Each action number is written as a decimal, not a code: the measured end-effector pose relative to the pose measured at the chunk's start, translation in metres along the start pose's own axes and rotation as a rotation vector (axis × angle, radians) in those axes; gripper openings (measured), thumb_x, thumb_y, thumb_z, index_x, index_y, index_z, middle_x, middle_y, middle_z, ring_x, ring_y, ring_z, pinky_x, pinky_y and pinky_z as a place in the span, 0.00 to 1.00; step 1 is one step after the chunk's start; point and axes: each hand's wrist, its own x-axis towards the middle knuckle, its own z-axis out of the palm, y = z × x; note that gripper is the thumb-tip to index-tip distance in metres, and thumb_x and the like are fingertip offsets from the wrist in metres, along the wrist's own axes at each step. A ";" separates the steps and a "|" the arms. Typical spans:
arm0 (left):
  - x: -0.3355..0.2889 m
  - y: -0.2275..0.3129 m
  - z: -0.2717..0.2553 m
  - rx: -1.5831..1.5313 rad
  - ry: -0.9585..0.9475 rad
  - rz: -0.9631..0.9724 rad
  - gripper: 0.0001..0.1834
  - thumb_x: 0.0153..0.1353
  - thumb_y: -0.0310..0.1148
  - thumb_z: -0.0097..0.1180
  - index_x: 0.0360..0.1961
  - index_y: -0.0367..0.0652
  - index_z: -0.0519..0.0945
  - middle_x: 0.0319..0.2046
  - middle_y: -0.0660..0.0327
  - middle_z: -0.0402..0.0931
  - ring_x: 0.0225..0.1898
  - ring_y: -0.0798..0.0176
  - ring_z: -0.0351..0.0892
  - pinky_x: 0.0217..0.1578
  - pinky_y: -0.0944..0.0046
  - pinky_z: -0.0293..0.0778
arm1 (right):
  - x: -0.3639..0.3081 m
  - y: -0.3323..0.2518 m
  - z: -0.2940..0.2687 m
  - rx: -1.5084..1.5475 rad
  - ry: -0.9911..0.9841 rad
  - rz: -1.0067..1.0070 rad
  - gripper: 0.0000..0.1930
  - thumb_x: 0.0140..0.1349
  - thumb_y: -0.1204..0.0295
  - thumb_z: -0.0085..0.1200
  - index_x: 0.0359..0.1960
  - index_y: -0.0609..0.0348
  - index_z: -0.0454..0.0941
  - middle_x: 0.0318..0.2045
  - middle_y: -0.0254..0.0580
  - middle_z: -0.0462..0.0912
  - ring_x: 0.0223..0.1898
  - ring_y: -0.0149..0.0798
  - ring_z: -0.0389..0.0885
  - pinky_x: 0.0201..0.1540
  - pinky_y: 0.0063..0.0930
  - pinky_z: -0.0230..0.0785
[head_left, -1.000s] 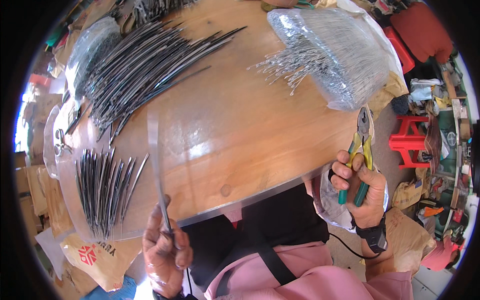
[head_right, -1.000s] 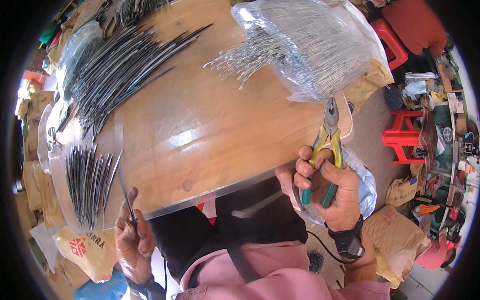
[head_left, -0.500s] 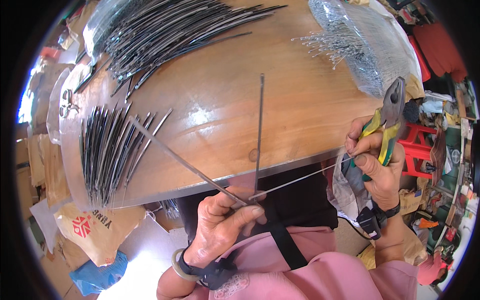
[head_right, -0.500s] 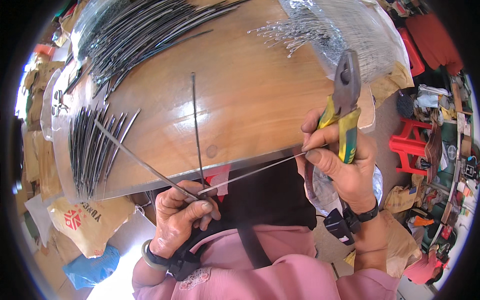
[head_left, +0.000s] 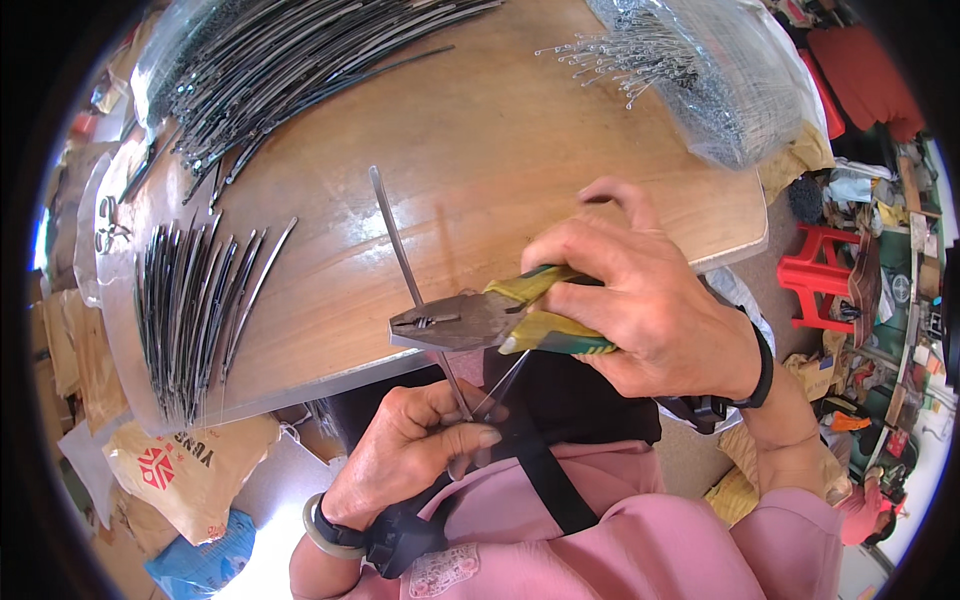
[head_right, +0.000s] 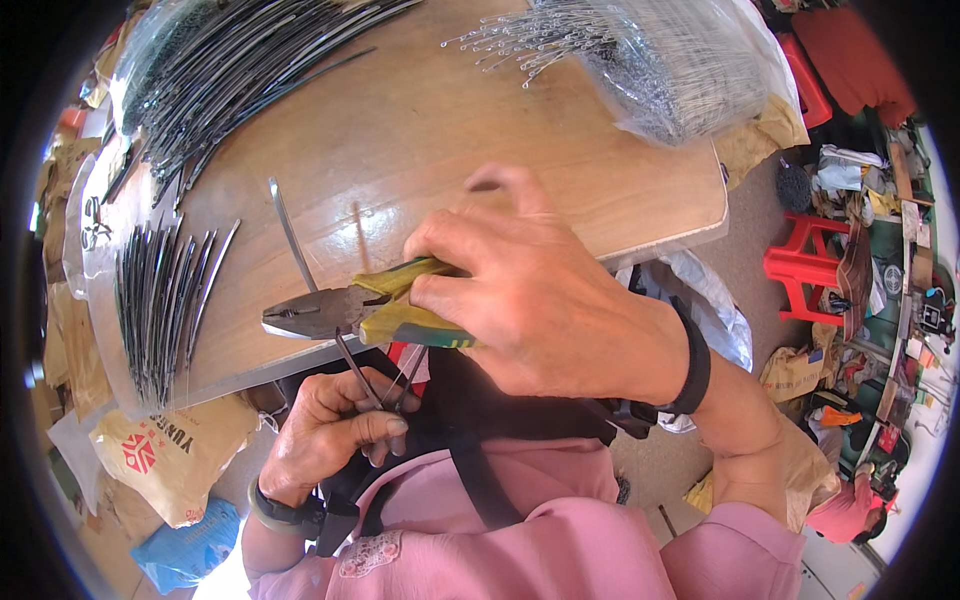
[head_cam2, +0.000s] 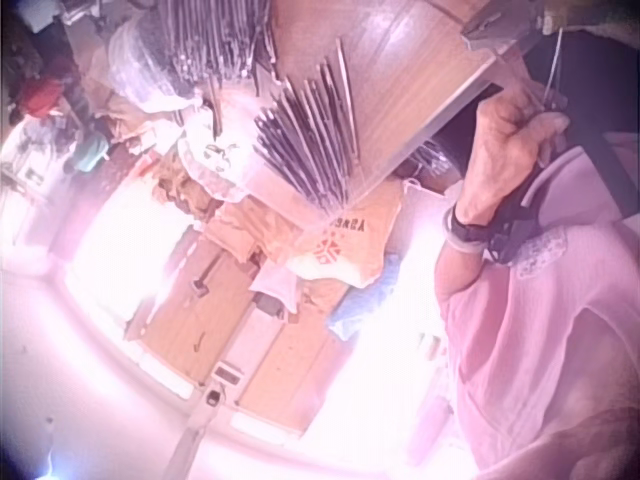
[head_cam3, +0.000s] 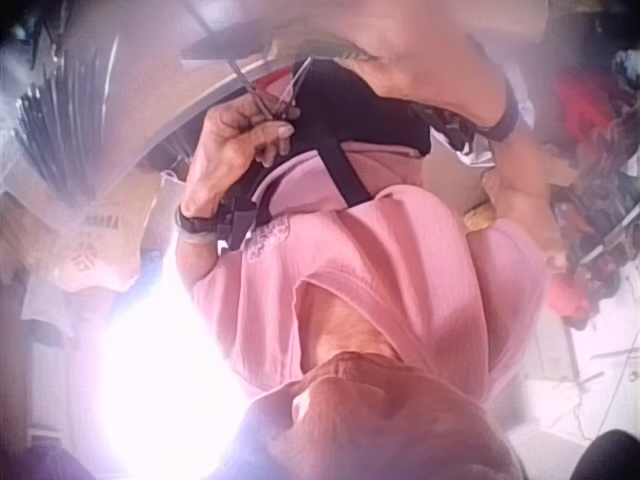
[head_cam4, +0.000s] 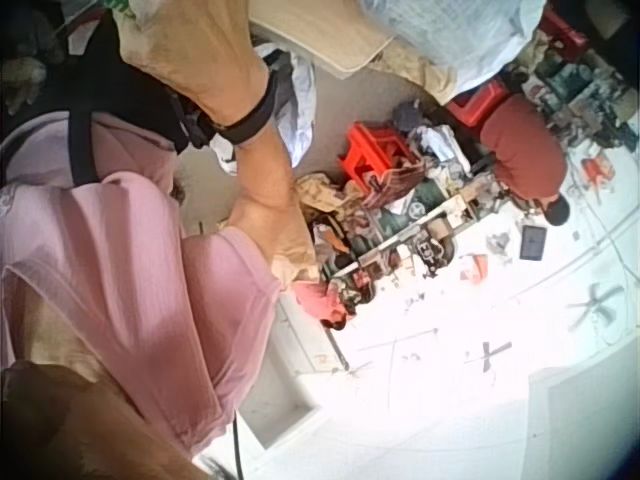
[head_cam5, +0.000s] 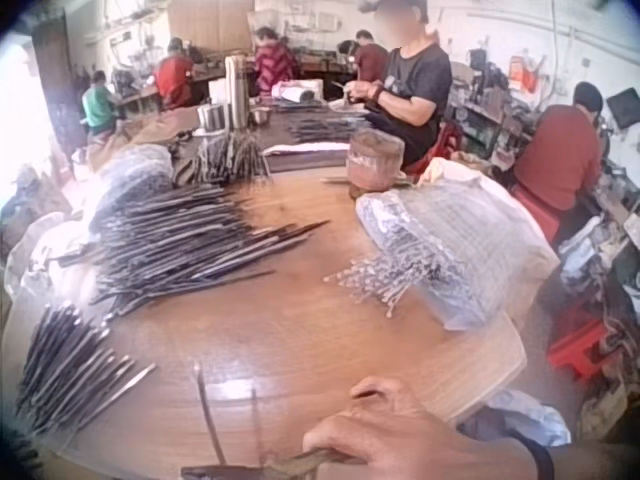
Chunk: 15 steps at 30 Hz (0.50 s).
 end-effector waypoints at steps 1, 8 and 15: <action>-0.001 0.001 0.000 0.004 0.003 -0.011 0.08 0.61 0.21 0.59 0.41 0.29 0.79 0.23 0.64 0.77 0.23 0.74 0.73 0.27 0.73 0.70 | 0.002 0.001 0.002 0.012 0.014 -0.010 0.12 0.41 0.76 0.58 0.31 0.65 0.80 0.37 0.43 0.75 0.44 0.41 0.75 0.54 0.43 0.57; -0.006 0.020 -0.022 0.102 -0.091 0.147 0.17 0.55 0.17 0.58 0.48 0.29 0.78 0.35 0.57 0.81 0.36 0.67 0.79 0.41 0.66 0.75 | -0.005 -0.008 0.009 -0.007 0.038 -0.003 0.13 0.33 0.81 0.57 0.27 0.63 0.76 0.41 0.45 0.74 0.34 0.44 0.75 0.49 0.47 0.58; 0.009 0.032 0.000 -0.132 0.003 0.122 0.14 0.56 0.18 0.56 0.45 0.32 0.80 0.36 0.62 0.81 0.35 0.71 0.79 0.40 0.70 0.75 | -0.001 -0.024 0.015 0.024 0.091 -0.048 0.09 0.38 0.75 0.59 0.25 0.59 0.77 0.39 0.43 0.75 0.32 0.41 0.75 0.47 0.48 0.58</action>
